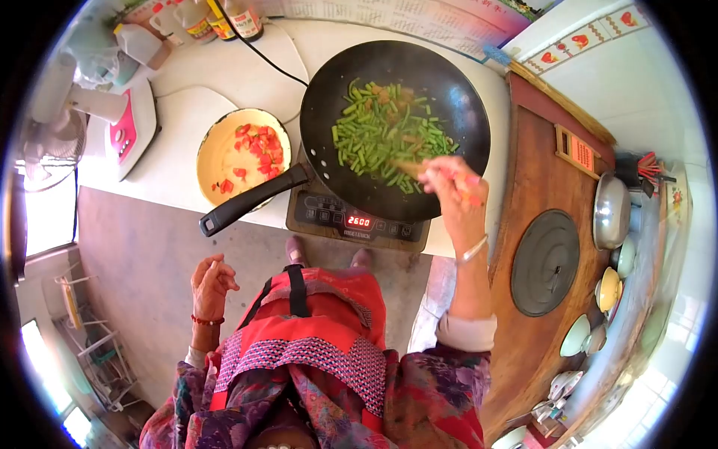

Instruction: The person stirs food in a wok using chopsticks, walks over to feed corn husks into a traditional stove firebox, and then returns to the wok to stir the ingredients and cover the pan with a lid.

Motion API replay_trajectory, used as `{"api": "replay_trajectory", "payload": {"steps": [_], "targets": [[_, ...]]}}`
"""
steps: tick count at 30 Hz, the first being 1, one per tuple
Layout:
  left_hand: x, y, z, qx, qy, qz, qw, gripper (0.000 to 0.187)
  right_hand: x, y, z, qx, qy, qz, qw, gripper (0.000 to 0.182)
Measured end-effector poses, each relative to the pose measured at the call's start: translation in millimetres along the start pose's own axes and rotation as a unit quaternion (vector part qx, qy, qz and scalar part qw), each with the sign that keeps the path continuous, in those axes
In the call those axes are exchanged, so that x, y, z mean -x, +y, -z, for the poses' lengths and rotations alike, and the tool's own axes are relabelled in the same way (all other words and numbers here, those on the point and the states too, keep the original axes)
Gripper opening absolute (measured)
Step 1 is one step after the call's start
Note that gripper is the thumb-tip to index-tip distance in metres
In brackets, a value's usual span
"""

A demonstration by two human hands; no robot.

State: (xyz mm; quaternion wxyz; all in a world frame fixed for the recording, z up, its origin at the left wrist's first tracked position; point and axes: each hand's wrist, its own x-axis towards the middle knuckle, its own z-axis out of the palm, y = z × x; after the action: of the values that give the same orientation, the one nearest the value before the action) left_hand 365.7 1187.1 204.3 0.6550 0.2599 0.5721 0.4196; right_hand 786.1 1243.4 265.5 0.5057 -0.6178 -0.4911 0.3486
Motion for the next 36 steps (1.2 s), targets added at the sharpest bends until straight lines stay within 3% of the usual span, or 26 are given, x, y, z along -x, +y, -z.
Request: {"api": "replay_trajectory", "payload": {"steps": [2, 4, 8, 10, 14, 18, 21, 26, 28, 32, 36], "targets": [[-1, 3, -6, 0.006, -0.015, 0.001, 1.000, 0.026, -11, 3, 2, 0.003, 0.029, 0.023, 0.999, 0.014], [-1, 1, -3, -0.004, -0.013, -0.004, 1.000, 0.026, -15, -10, 8, 0.049, 0.133, 0.061, 0.988, 0.015], [-1, -10, 11, -0.021, 0.008, 0.005, 1.000, 0.030, -5, -18, 36, 0.036, 0.217, 0.002, 0.975, 0.017], [-1, -16, 12, -0.017, 0.017, 0.015, 1.000, 0.030, -10, -4, 35, -0.035, 0.250, -0.080, 0.964, 0.016], [-6, -26, 14, -0.019, 0.016, 0.022, 0.999, 0.029, -31, 10, -10, -0.171, 0.212, -0.045, 0.961, 0.016], [-5, -21, 11, -0.036, 0.022, 0.020, 0.999, 0.029, -34, -29, -50, -0.108, 0.146, 0.006, 0.983, 0.015], [-8, -26, 16, -0.030, 0.020, 0.024, 0.999, 0.029, -31, -12, -73, -0.146, 0.075, -0.018, 0.986, 0.013], [-6, -30, 25, -0.017, 0.043, 0.019, 0.999, 0.029, -57, -7, -27, 0.041, 0.117, -0.001, 0.992, 0.016], [-4, -31, 27, -0.018, 0.052, 0.023, 0.998, 0.029, -74, -26, -20, -0.027, 0.133, 0.048, 0.990, 0.017], [1, -38, 33, -0.022, 0.068, 0.032, 0.997, 0.029, -121, -7, -11, -0.010, 0.121, 0.057, 0.991, 0.017], [0, -51, 46, -0.038, 0.084, 0.049, 0.995, 0.031, -111, 11, -5, 0.016, 0.047, 0.035, 0.998, 0.018]]}}
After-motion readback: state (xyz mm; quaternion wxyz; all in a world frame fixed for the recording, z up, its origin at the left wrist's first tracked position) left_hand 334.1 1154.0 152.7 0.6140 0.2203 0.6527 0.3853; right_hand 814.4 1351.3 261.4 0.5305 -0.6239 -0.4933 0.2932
